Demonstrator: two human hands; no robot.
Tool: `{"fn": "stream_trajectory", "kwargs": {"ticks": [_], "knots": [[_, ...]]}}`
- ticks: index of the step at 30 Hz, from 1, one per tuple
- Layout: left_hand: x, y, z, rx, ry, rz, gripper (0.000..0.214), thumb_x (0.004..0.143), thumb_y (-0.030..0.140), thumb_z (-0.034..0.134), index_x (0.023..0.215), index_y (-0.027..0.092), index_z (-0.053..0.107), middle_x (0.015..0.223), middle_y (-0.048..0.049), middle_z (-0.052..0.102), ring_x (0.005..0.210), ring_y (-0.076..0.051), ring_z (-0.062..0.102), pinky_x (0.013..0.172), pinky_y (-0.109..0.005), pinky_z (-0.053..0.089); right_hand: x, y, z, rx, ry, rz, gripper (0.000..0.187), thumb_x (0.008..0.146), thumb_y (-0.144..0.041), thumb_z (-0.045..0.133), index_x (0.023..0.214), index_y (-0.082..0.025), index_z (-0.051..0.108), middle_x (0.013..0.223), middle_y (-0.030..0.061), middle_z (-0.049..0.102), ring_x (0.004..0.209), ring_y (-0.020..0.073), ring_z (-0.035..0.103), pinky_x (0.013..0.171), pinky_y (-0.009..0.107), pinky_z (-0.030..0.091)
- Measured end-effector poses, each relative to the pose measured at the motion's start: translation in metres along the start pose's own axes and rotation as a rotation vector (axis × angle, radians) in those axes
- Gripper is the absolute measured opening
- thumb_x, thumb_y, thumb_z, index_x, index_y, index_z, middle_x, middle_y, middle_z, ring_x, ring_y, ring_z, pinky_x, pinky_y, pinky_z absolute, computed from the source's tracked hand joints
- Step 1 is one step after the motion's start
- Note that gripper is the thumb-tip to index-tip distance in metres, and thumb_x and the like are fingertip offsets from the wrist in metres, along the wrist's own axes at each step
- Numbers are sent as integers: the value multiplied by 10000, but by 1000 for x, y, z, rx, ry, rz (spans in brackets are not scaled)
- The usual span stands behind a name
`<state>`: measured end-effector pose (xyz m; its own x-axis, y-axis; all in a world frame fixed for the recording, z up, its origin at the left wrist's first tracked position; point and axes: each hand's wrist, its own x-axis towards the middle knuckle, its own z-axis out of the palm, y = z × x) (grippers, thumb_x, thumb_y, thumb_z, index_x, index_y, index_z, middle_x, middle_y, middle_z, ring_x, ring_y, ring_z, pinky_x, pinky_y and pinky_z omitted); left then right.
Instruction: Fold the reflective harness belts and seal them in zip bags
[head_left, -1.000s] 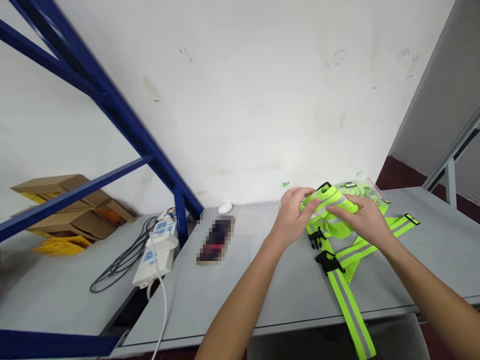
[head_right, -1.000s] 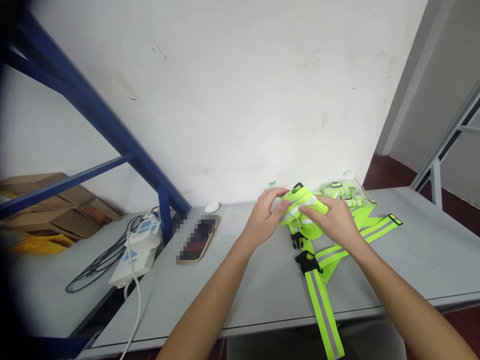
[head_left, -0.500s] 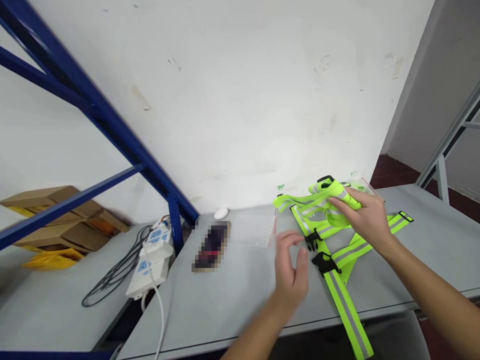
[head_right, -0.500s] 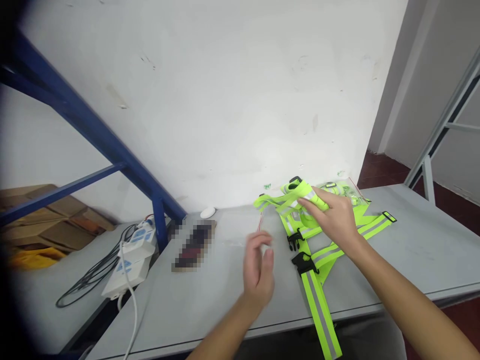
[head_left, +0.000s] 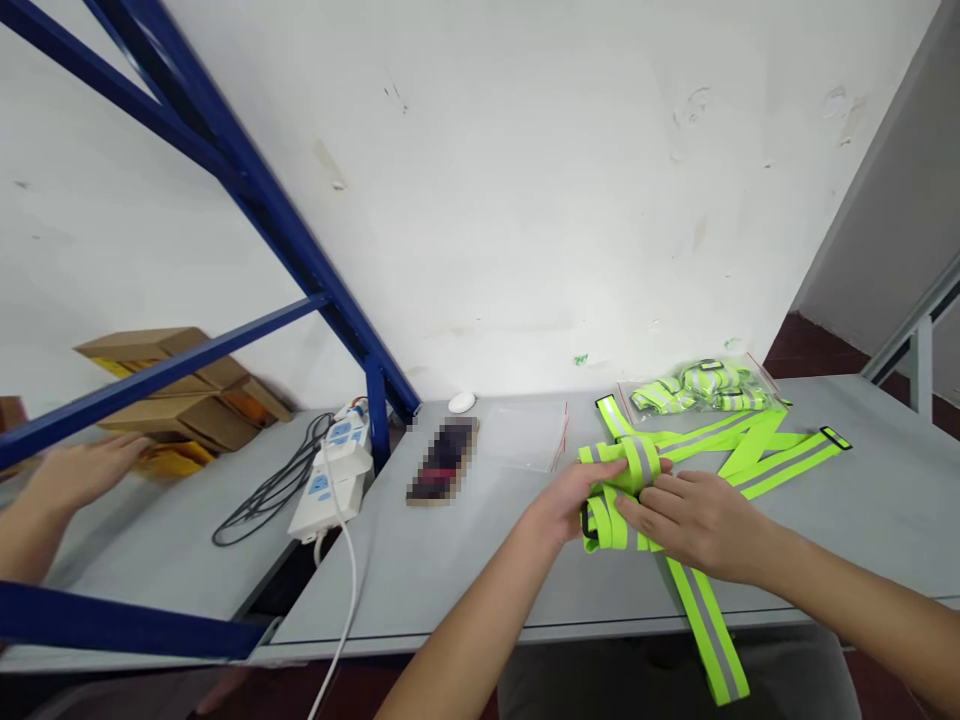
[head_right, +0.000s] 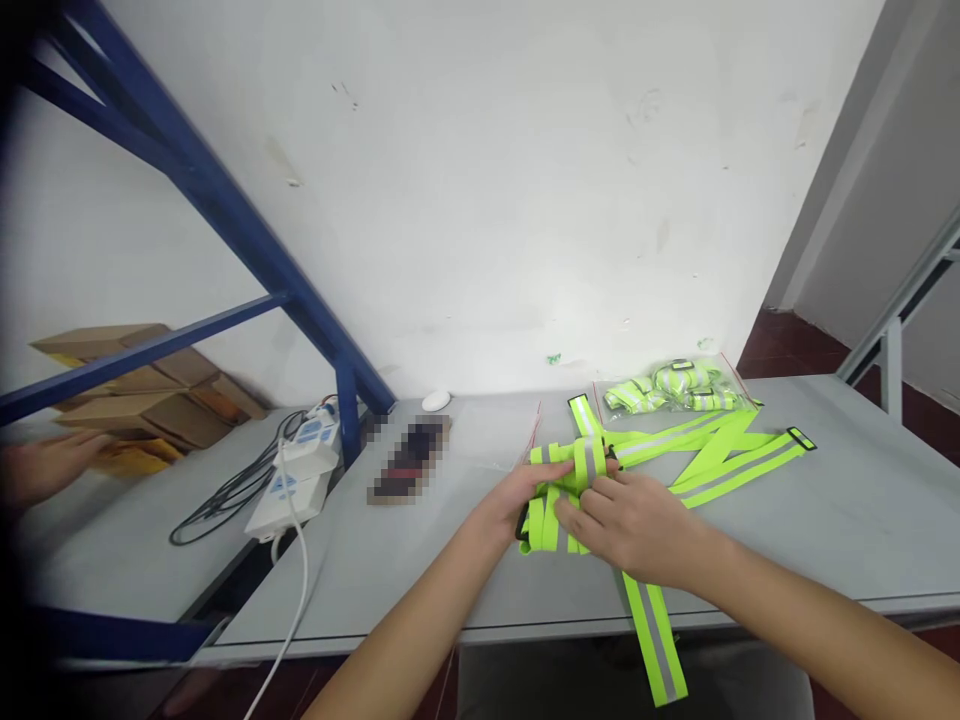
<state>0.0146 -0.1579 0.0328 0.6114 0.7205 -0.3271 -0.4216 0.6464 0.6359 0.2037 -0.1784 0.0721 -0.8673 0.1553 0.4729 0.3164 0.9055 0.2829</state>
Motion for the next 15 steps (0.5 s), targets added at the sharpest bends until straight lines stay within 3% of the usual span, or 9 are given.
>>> {"fn": "stream_trajectory", "kwargs": {"ticks": [2,5,8,10,12,15], "knots": [[-2,-2,-1,53,37,22,405,739,314,743,1077,100,679,884,-107,740,706,-197,689,664,-279,518,2,3,0,158,-78,90,197,897,-205,531,1048,-131,634,760,67,668,712,197,554,604,317,411],[-5,-2,0,113,-18,63,489,732,462,732,1075,118,681,909,-101,737,785,-207,690,645,-260,511,8,11,-3,419,-240,309,207,893,-380,582,959,-207,675,776,55,677,792,207,580,625,287,418],[-6,-3,-2,112,-75,94,674,720,693,601,1053,114,683,893,-115,733,857,-237,684,631,-264,500,16,20,-4,557,-339,492,284,889,-479,556,886,-231,694,695,37,644,723,201,592,598,269,390],[-7,-3,-8,124,-118,135,772,623,761,623,1040,114,682,886,-119,731,893,-267,676,680,-301,503,21,25,-1,582,-364,556,329,878,-522,548,835,-224,683,651,28,618,652,193,579,567,262,357],[-7,-3,-17,169,-158,169,748,537,664,764,1044,120,675,891,-112,731,920,-286,668,758,-344,497,24,28,4,582,-401,579,363,867,-554,542,761,-222,642,605,10,585,592,179,554,537,254,322],[-7,-3,-31,208,-146,161,539,557,323,862,1025,129,677,874,-98,735,892,-279,672,788,-367,480,26,26,15,494,-424,600,353,849,-570,558,800,-220,574,621,-9,569,544,167,527,493,243,286]]}}
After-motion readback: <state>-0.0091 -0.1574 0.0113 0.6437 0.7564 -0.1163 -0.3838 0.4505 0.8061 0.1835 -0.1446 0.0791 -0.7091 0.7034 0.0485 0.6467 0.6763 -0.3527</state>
